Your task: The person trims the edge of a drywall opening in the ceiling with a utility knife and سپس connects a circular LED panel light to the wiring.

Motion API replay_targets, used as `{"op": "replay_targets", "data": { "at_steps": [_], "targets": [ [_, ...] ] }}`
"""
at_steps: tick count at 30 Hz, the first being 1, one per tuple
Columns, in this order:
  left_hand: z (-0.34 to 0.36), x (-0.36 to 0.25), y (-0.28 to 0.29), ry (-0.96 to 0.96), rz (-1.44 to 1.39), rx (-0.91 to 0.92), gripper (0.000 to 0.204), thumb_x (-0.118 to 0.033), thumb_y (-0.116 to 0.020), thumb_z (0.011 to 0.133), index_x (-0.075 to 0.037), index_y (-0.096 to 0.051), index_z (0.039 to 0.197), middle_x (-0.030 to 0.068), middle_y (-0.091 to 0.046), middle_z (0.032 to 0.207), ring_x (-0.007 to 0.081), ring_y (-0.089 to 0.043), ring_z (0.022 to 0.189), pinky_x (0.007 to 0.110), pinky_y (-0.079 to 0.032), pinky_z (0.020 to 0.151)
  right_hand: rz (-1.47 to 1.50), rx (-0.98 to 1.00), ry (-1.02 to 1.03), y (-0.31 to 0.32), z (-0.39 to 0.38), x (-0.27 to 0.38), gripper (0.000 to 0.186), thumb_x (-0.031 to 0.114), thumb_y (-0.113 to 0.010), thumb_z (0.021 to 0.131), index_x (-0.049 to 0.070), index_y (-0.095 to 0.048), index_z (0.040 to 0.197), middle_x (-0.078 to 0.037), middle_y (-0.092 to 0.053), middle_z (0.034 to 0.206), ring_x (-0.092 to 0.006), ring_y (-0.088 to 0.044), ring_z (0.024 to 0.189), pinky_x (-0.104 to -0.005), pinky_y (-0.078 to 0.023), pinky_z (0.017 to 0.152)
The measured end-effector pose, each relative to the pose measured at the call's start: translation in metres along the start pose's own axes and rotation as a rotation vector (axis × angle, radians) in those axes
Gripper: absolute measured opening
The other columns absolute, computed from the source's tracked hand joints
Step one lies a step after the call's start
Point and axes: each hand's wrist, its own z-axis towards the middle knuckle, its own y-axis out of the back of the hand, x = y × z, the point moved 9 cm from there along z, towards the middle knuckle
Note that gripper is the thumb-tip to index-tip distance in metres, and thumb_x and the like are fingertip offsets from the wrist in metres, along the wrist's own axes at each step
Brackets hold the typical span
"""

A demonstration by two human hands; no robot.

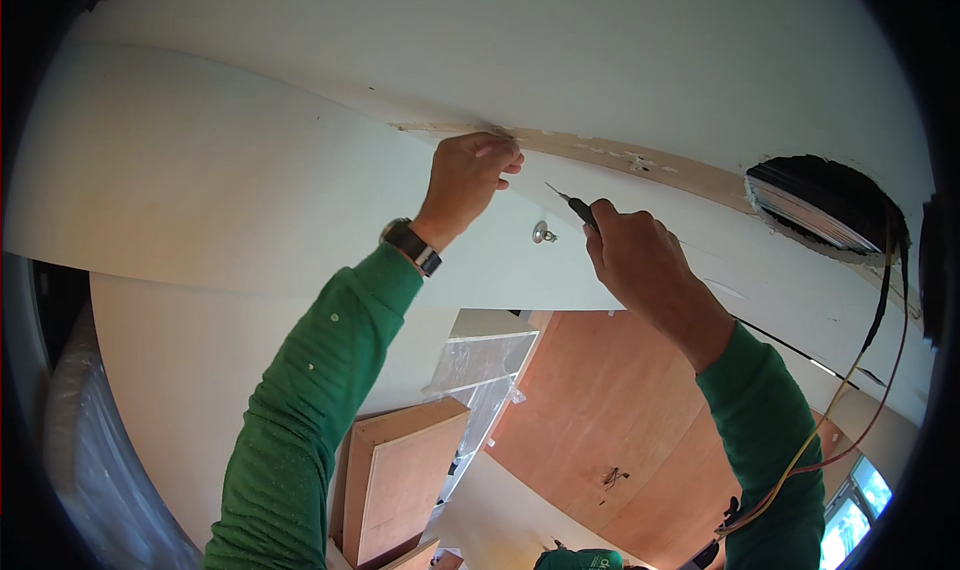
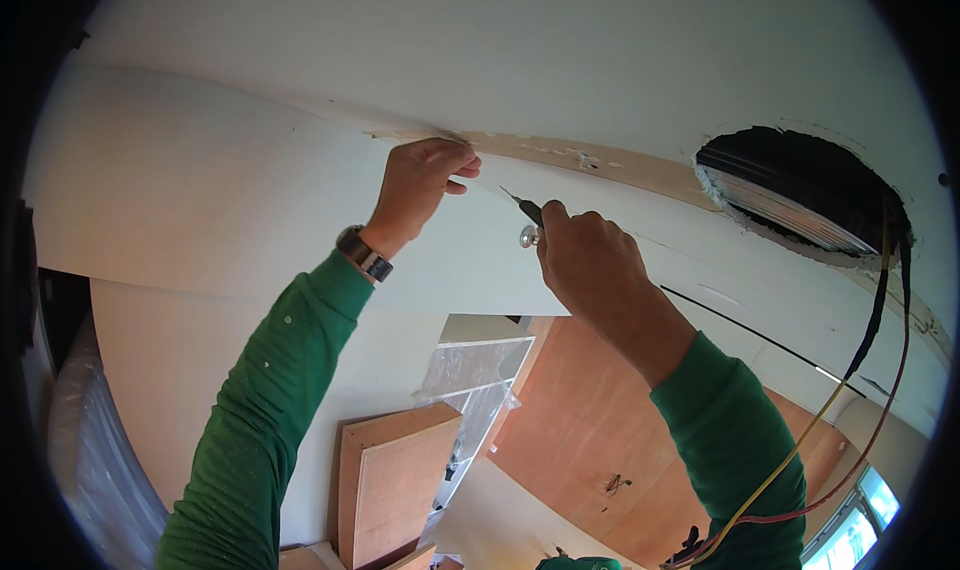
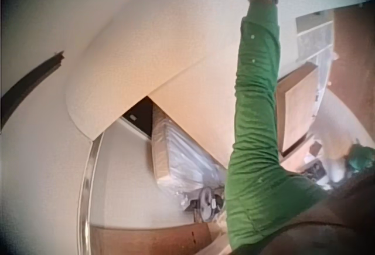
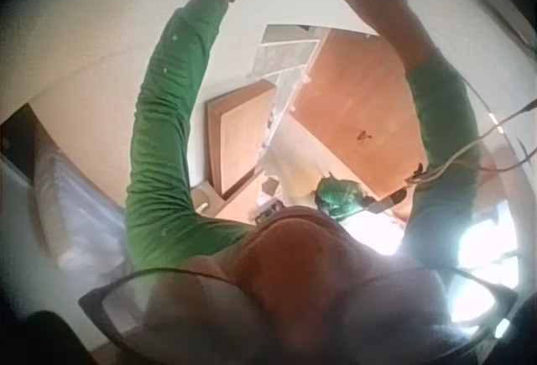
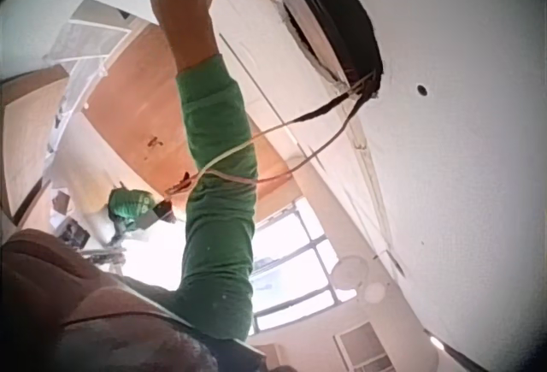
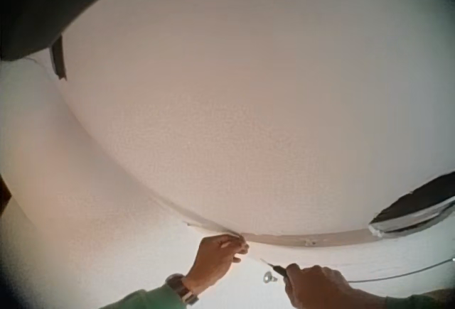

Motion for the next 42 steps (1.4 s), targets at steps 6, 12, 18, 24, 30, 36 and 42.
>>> {"op": "replay_targets", "data": {
  "at_steps": [6,12,18,24,30,36,42],
  "targets": [
    [-0.052,0.013,-0.009,-0.376,0.395,0.063,0.014,-0.016,-0.069,0.096,-0.004,-0.076,0.096,0.0055,-0.076,0.089,0.0123,-0.071,0.082,0.029,-0.056,0.072,0.02,0.025,-0.006,0.005,-0.001,0.003,0.02,0.02,-0.059,0.102,0.0,-0.058,0.098,-0.021,-0.068,0.069,-0.0402,-0.072,0.067,-0.0506,-0.059,0.062],
    [-0.086,0.041,-0.037,0.047,0.401,0.292,0.041,-0.04,-0.071,0.095,0.0,-0.074,0.089,0.0109,-0.073,0.079,0.0163,-0.069,0.068,0.032,-0.055,0.063,0.024,0.014,-0.01,0.001,0.006,0.006,0.022,0.021,-0.058,0.103,0.0,-0.057,0.099,-0.021,-0.068,0.071,-0.0397,-0.072,0.068,-0.0502,-0.059,0.062],
    [-0.009,0.016,0.008,0.218,0.105,-0.026,0.045,-0.043,-0.07,0.096,0.002,-0.071,0.103,0.0094,-0.074,0.097,0.0193,-0.073,0.084,0.03,-0.056,0.064,0.012,-0.03,0.021,-0.003,0.02,0.014,0.021,0.02,-0.059,0.102,0.0,-0.057,0.099,-0.018,-0.067,0.068,-0.0376,-0.071,0.064,-0.0473,-0.059,0.059],
    [-0.007,0.033,0.012,0.199,-0.102,-0.058,0.029,-0.028,-0.068,0.097,0.001,-0.071,0.101,0.0087,-0.075,0.091,0.0195,-0.074,0.082,0.029,-0.056,0.066,0.005,-0.059,0.03,-0.005,0.033,0.022,0.02,0.02,-0.059,0.102,0.0,-0.057,0.099,-0.018,-0.067,0.068,-0.0378,-0.07,0.063,-0.0486,-0.059,0.058],
    [-0.151,0.084,-0.035,-0.697,0.792,0.479,0.02,-0.02,-0.065,0.099,-0.002,-0.072,0.093,0.0072,-0.072,0.081,0.0162,-0.068,0.069,0.034,-0.054,0.069,0.009,-0.046,0.035,-0.017,0.047,0.027,0.02,0.021,-0.059,0.102,0.001,-0.058,0.099,-0.02,-0.068,0.069,-0.0392,-0.071,0.066,-0.0497,-0.06,0.06],
    [-0.179,0.096,-0.037,0.225,0.732,0.763,0.054,-0.051,-0.065,0.098,-0.002,-0.075,0.077,0.0081,-0.07,0.065,0.0162,-0.066,0.058,0.034,-0.052,0.06,0.02,-0.056,0.052,-0.029,0.06,0.035,0.021,0.021,-0.059,0.102,0.0,-0.058,0.102,-0.02,-0.068,0.07,-0.0391,-0.072,0.066,-0.0497,-0.061,0.061],
    [0.002,0.063,0.069,0.061,0.428,-0.078,0.047,-0.047,-0.067,0.098,-0.001,-0.072,0.093,0.0071,-0.07,0.078,0.017,-0.07,0.064,0.03,-0.054,0.058,0.013,-0.094,0.087,-0.04,0.062,0.034,0.02,0.021,-0.061,0.101,0.001,-0.058,0.1,-0.019,-0.068,0.069,-0.0369,-0.072,0.064,-0.047,-0.061,0.057]
  ]
}}
